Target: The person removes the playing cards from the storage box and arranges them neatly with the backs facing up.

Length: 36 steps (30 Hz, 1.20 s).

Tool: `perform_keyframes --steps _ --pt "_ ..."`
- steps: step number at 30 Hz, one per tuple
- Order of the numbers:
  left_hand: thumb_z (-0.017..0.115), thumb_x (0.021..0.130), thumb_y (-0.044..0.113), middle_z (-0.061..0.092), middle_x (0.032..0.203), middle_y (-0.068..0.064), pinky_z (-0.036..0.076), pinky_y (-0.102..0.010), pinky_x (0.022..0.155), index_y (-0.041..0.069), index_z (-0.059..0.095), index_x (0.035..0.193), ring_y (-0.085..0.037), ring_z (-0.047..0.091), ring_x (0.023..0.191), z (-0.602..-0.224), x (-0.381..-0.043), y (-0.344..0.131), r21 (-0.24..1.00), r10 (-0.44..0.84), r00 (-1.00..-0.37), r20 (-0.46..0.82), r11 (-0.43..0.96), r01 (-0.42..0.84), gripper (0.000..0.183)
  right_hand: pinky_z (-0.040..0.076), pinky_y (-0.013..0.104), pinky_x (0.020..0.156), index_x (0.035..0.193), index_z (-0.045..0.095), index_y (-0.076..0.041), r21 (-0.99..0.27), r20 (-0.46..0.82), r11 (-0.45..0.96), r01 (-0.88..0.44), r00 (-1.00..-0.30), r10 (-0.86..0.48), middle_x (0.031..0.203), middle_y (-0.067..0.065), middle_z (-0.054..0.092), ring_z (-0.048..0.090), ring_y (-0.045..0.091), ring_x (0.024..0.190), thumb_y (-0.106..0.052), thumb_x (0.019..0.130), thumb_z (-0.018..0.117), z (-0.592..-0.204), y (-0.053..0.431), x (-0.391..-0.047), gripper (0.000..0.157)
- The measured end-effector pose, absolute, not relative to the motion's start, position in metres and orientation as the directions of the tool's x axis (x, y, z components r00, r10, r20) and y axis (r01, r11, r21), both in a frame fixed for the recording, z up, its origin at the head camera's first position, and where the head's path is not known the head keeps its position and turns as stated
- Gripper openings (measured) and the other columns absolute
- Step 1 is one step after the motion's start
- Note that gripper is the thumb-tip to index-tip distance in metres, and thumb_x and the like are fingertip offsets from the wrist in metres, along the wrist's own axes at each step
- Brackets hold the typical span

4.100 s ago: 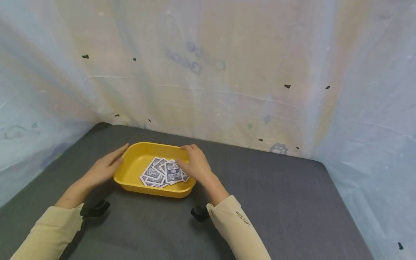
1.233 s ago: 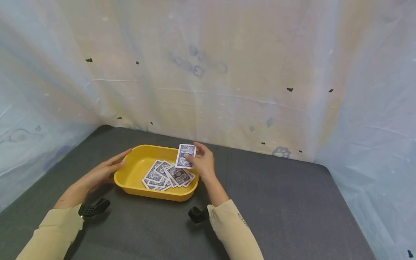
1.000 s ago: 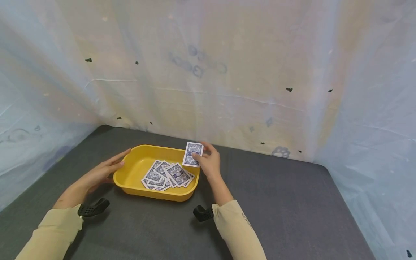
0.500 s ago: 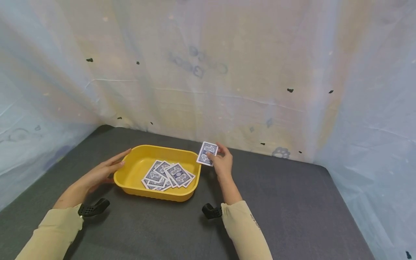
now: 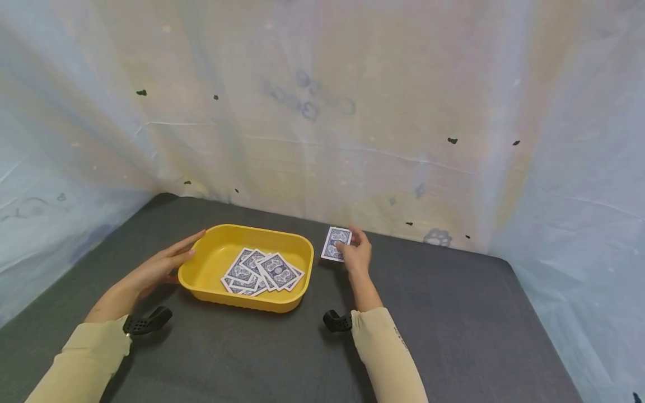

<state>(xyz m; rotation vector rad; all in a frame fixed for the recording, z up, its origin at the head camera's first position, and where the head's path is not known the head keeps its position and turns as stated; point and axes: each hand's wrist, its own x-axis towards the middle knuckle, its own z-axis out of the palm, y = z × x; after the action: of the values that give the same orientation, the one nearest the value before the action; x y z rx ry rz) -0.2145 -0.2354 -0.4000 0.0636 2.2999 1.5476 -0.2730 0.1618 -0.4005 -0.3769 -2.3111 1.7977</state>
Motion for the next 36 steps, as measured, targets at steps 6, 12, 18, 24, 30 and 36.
perform_keyframes --steps 6,12,18,24,30,36 --pt "0.042 0.100 0.047 0.002 0.161 -0.020 0.041 -0.060 0.100 0.031 0.007 0.155 -0.045 0.023 0.140 -0.400 -0.214 -0.235 0.902 0.231 -0.932 -0.279 0.397 -0.172 0.068 0.039 0.026 0.067 0.136 0.052 -0.008 -0.950 -0.027 0.287 0.123 -0.948 0.318 0.116 0.018 0.051 0.046 0.021 0.089 0.001 0.083 0.069 -0.409 0.167 -0.275 0.057" --pt "0.042 0.101 0.046 0.002 0.161 -0.019 0.039 -0.061 0.101 0.031 0.007 0.155 -0.044 0.022 0.141 -0.400 -0.216 -0.235 0.905 0.238 -0.931 -0.278 0.390 -0.170 0.066 0.039 0.031 0.071 0.136 0.053 -0.008 -0.922 -0.045 0.348 0.167 -0.942 0.332 0.111 0.016 0.052 0.046 0.025 0.094 0.001 0.082 0.068 -0.413 0.170 -0.277 0.057" --pt "0.042 0.102 0.043 0.003 0.161 -0.019 0.040 -0.060 0.100 0.033 0.007 0.155 -0.044 0.024 0.140 -0.400 -0.216 -0.232 0.902 0.232 -0.931 -0.282 0.395 -0.175 0.064 0.044 0.040 0.077 0.133 0.054 -0.001 -0.823 0.075 0.554 0.122 -0.944 0.320 0.106 0.022 0.059 0.053 0.032 0.091 -0.001 0.079 0.069 -0.420 0.173 -0.280 0.056" --pt "0.042 0.101 0.045 0.003 0.161 -0.019 0.040 -0.060 0.100 0.034 0.006 0.154 -0.044 0.025 0.140 -0.401 -0.216 -0.230 0.897 0.220 -0.931 -0.292 0.401 -0.187 0.065 0.043 0.048 0.087 0.128 0.057 0.003 -0.746 0.142 0.657 0.108 -0.939 0.315 0.106 0.024 0.059 0.054 0.037 0.097 -0.004 0.077 0.073 -0.423 0.171 -0.279 0.053" --pt "0.043 0.099 0.049 0.003 0.161 -0.018 0.039 -0.060 0.102 0.033 0.007 0.155 -0.044 0.023 0.141 -0.401 -0.215 -0.232 0.895 0.214 -0.931 -0.296 0.402 -0.192 0.068 0.041 0.049 0.089 0.121 0.061 0.005 -0.729 0.162 0.677 0.104 -0.934 0.318 0.108 0.024 0.058 0.053 0.037 0.100 -0.005 0.077 0.073 -0.423 0.170 -0.279 0.047" --pt "0.042 0.100 0.047 0.003 0.161 -0.017 0.038 -0.060 0.102 0.032 0.008 0.155 -0.044 0.022 0.141 -0.400 -0.214 -0.235 0.897 0.213 -0.933 -0.289 0.400 -0.187 0.066 0.045 0.047 0.090 0.122 0.061 0.002 -0.817 0.123 0.570 0.089 -0.938 0.323 0.114 0.023 0.058 0.056 0.036 0.104 -0.009 0.083 0.071 -0.416 0.165 -0.276 0.042"
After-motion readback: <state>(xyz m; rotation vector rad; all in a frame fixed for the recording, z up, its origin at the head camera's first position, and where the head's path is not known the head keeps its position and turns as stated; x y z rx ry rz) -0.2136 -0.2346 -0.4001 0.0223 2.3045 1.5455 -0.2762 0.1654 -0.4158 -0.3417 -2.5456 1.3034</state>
